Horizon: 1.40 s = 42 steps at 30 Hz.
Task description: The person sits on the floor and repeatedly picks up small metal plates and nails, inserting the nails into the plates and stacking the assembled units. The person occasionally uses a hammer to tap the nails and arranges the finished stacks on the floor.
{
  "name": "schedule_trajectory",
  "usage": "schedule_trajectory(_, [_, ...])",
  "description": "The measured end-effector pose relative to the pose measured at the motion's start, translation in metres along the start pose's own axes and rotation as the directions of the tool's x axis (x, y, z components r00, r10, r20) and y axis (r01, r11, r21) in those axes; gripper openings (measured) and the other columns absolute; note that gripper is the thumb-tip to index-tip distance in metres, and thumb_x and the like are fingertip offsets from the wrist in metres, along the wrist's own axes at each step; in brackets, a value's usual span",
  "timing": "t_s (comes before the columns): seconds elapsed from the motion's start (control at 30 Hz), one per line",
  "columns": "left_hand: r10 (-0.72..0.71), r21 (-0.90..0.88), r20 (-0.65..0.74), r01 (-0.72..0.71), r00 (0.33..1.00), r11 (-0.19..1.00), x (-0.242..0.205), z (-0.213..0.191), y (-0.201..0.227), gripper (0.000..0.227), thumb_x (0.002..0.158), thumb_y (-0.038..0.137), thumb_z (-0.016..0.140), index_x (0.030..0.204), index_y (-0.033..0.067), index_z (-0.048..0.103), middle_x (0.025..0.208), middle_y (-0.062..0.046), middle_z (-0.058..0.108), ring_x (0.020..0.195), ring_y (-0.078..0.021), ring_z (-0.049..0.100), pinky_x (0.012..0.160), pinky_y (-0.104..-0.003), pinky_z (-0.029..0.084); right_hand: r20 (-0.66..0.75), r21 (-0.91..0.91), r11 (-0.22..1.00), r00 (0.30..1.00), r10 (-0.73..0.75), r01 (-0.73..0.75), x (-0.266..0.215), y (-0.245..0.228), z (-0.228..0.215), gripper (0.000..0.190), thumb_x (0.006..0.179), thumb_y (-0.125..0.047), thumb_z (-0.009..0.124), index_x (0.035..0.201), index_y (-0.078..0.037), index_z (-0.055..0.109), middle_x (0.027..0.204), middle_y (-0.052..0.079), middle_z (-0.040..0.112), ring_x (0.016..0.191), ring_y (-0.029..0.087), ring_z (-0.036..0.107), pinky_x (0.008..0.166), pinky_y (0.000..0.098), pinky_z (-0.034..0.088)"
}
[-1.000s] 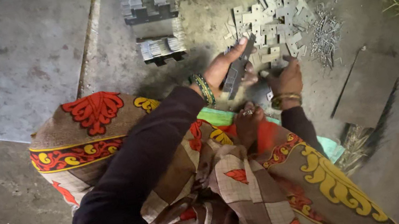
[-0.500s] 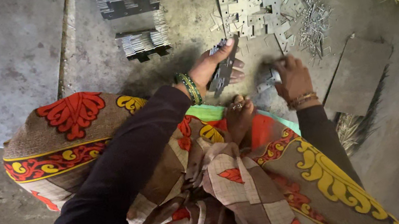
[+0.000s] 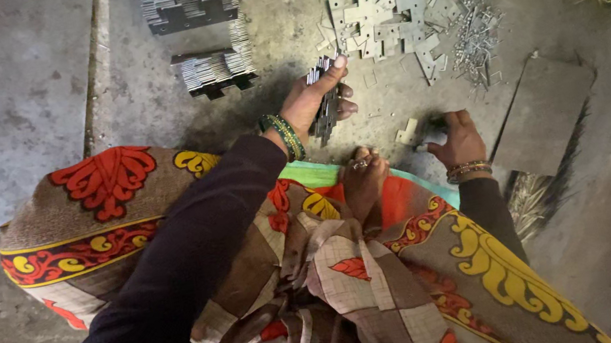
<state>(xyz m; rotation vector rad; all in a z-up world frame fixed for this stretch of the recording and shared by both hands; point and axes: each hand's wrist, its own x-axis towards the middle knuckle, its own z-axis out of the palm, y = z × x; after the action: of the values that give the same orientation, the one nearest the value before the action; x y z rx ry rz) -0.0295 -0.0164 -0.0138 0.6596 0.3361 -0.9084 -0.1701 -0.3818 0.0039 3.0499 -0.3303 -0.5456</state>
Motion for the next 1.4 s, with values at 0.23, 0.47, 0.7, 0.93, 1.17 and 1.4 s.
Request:
schedule_trajectory(0.23, [0.018, 0.053, -0.054, -0.015, 0.998, 0.998, 0.001, 0.0, -0.001, 0.057, 0.078, 0.057, 0.077, 0.103, 0.0081, 0.063, 0.085, -0.005, 0.071, 0.068, -0.0204, 0.077, 0.06, -0.031, 0.063, 0.061, 0.078, 0.996, 0.996, -0.058, 0.053, -0.001, -0.007, -0.002, 0.067, 0.069, -0.02, 0.089, 0.128, -0.006, 0.061, 0.123, 0.017, 0.059, 0.111, 0.038, 0.063, 0.095, 0.0458, 0.055])
schedule_trajectory(0.47, [0.027, -0.002, -0.05, -0.027, 0.998, 1.0, 0.009, -0.006, -0.009, 0.053, 0.08, 0.057, 0.078, 0.101, 0.0104, 0.063, 0.083, -0.004, 0.069, 0.065, -0.0193, 0.075, 0.058, -0.031, 0.062, -0.104, 0.043, 0.995, 0.991, -0.081, 0.086, -0.017, -0.064, -0.016, 0.07, 0.066, -0.016, 0.09, 0.129, -0.005, 0.06, 0.123, 0.019, 0.057, 0.113, 0.042, 0.058, 0.09, 0.0495, 0.053])
schedule_trajectory(0.7, [0.033, 0.045, -0.092, -0.028, 0.995, 0.999, 0.01, -0.005, -0.01, 0.049, 0.083, 0.054, 0.077, 0.101, 0.0104, 0.064, 0.081, -0.003, 0.069, 0.063, -0.017, 0.073, 0.056, -0.03, 0.06, 0.169, 0.023, 0.978, 0.963, -0.21, 0.209, 0.019, -0.054, -0.033, 0.074, 0.06, -0.022, 0.093, 0.124, -0.006, 0.059, 0.109, 0.022, 0.062, 0.105, 0.043, 0.061, 0.088, 0.0495, 0.053])
schedule_trajectory(0.93, [0.102, 0.124, -0.143, -0.085, 0.984, 0.989, 0.025, -0.021, -0.032, 0.048, 0.082, 0.053, 0.077, 0.103, 0.0108, 0.065, 0.083, -0.003, 0.072, 0.066, -0.0161, 0.074, 0.057, -0.031, 0.06, 0.286, 0.56, 0.817, 0.958, -0.037, -0.136, 0.02, -0.118, -0.068, 0.037, 0.089, -0.028, 0.08, 0.114, -0.005, 0.065, 0.101, 0.017, 0.072, 0.089, 0.027, 0.071, 0.077, 0.038, 0.059])
schedule_trajectory(1.17, [0.325, 0.407, -0.015, -0.291, 0.946, 0.866, 0.041, -0.037, -0.04, 0.051, 0.1, 0.057, 0.073, 0.121, 0.0106, 0.069, 0.111, -0.001, 0.075, 0.099, -0.0084, 0.068, 0.085, -0.026, 0.053, -0.149, 0.221, 0.974, 0.986, 0.078, -0.043, 0.107, -0.118, -0.056, 0.034, 0.092, -0.024, 0.074, 0.123, -0.009, 0.071, 0.119, 0.013, 0.069, 0.092, 0.028, 0.068, 0.073, 0.0431, 0.057])
schedule_trajectory(1.4, [-0.014, 0.064, -0.039, 0.017, 0.999, 0.998, 0.018, -0.015, -0.016, 0.057, 0.08, 0.055, 0.08, 0.1, 0.0049, 0.062, 0.084, -0.008, 0.069, 0.063, -0.0189, 0.07, 0.057, -0.035, 0.062, -0.071, -0.179, 0.98, 0.992, -0.103, 0.089, 0.141, -0.024, -0.011, 0.042, 0.076, -0.037, 0.083, 0.102, -0.006, 0.071, 0.107, 0.018, 0.071, 0.099, 0.041, 0.067, 0.086, 0.0475, 0.057])
